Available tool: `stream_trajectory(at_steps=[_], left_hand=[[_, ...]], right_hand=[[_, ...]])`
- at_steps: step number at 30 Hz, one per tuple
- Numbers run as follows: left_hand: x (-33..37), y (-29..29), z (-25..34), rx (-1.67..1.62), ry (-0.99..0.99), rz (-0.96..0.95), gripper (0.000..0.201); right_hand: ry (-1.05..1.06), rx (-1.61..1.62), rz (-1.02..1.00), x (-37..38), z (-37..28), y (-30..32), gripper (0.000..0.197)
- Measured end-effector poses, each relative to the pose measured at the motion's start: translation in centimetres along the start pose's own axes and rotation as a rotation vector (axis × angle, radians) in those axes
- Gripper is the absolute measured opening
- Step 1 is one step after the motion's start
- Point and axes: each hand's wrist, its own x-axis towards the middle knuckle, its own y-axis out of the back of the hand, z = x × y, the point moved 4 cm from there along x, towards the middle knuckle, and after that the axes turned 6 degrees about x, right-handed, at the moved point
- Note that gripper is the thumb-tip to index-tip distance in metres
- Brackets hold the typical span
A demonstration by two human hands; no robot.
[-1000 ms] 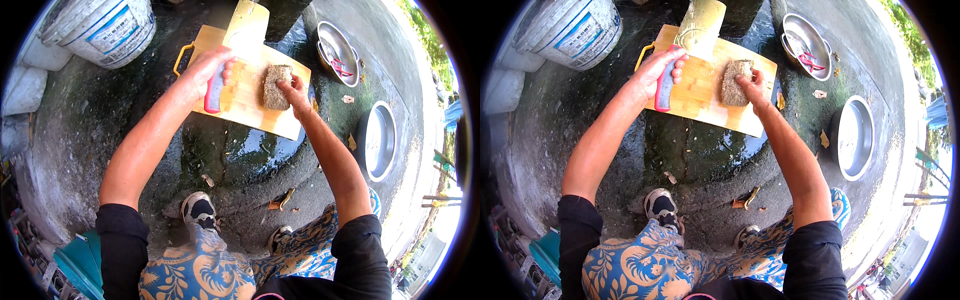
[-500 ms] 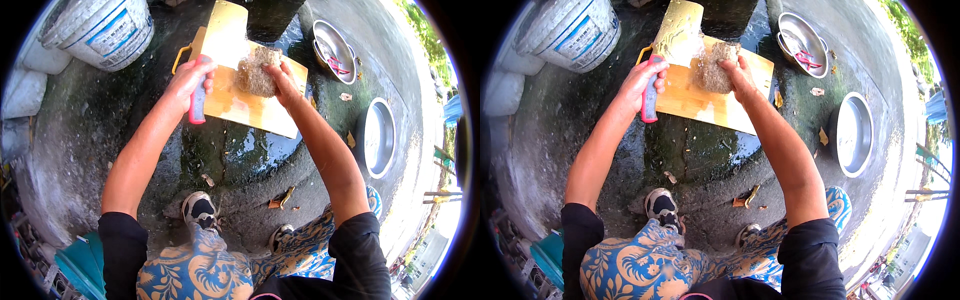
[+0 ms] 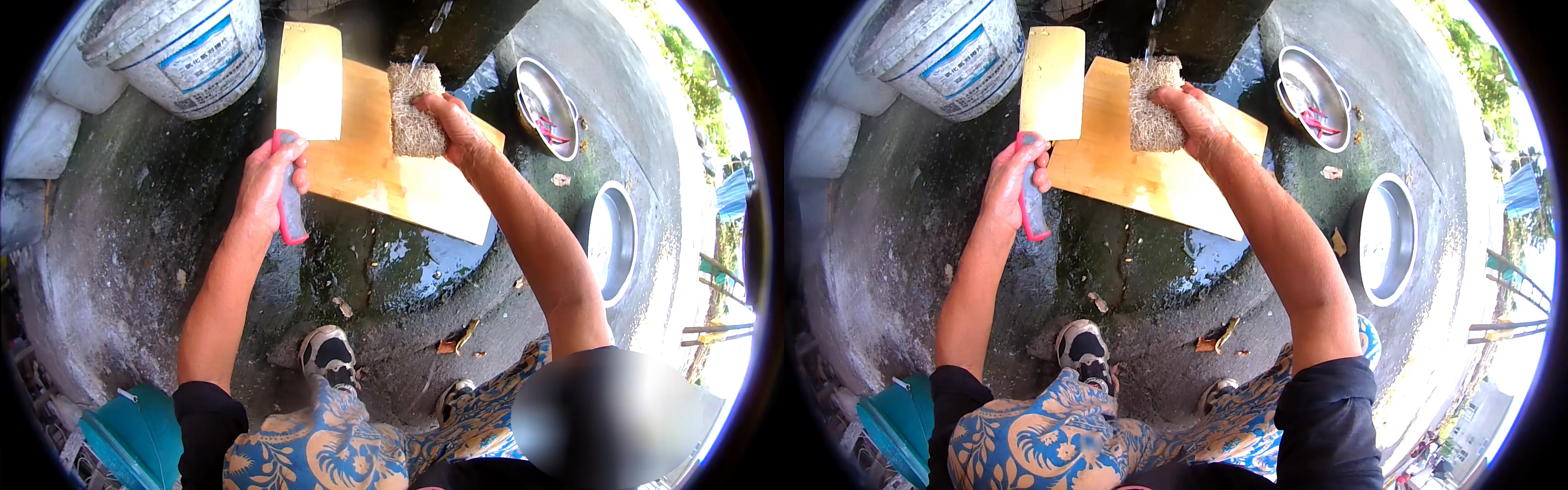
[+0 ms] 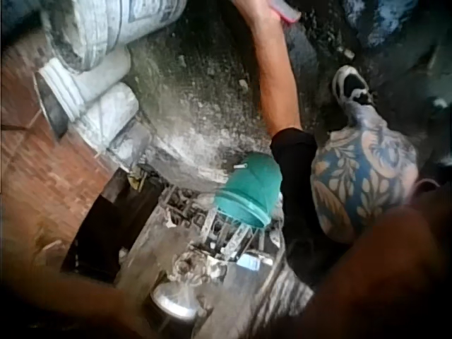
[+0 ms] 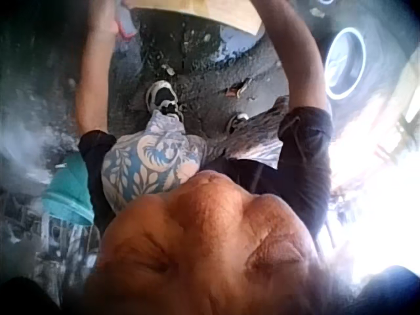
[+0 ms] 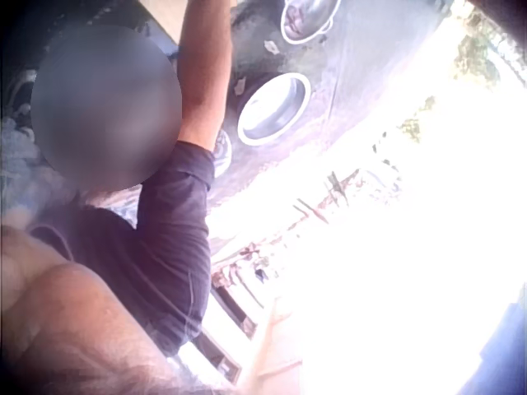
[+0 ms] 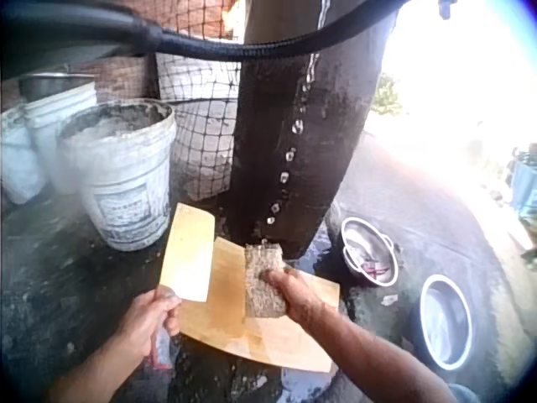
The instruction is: The person washes their hands at a tap, then uses a sponge to scrub a metal pot and a wooden cutting board under running water. They also rinse a knife and a small metal bowl.
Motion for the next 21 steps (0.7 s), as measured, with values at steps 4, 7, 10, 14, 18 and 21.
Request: stream_trajectory(at_steps=[4,7,10,14,18,21], left_hand=[[0.1,-0.4,-0.5,-0.015,0.017,0.004,0.012],[0.9,-1.8,-0.5,-0.049,0.027,-0.007,0.01],[1.9,-4.1,-0.4,-0.053,0.0,-0.066,0.011],[2.6,-6.9,-0.2,-0.059,-0.012,-0.126,0.013],[2.6,-8.8,0.4,-0.061,0.027,-0.13,0.012],[2.6,-8.7,-0.3,-0.113,0.013,-0.158,0.011]], right_hand=[[0.057,-0.271,-0.164,-3.6,-6.5,-1.6,0.054],[0.21,-1.528,-0.216,-3.2,-9.1,-0.5,0.055],[0.113,-0.918,-0.055,-6.6,-12.9,-1.5,0.053],[0.109,-0.807,-0.116,-8.7,-16.8,-3.3,0.055],[0.213,-0.444,-0.251,-7.4,-19.6,-7.8,0.056],[0.364,-0.322,-0.383,-4.7,-19.3,-13.2,0.051]])
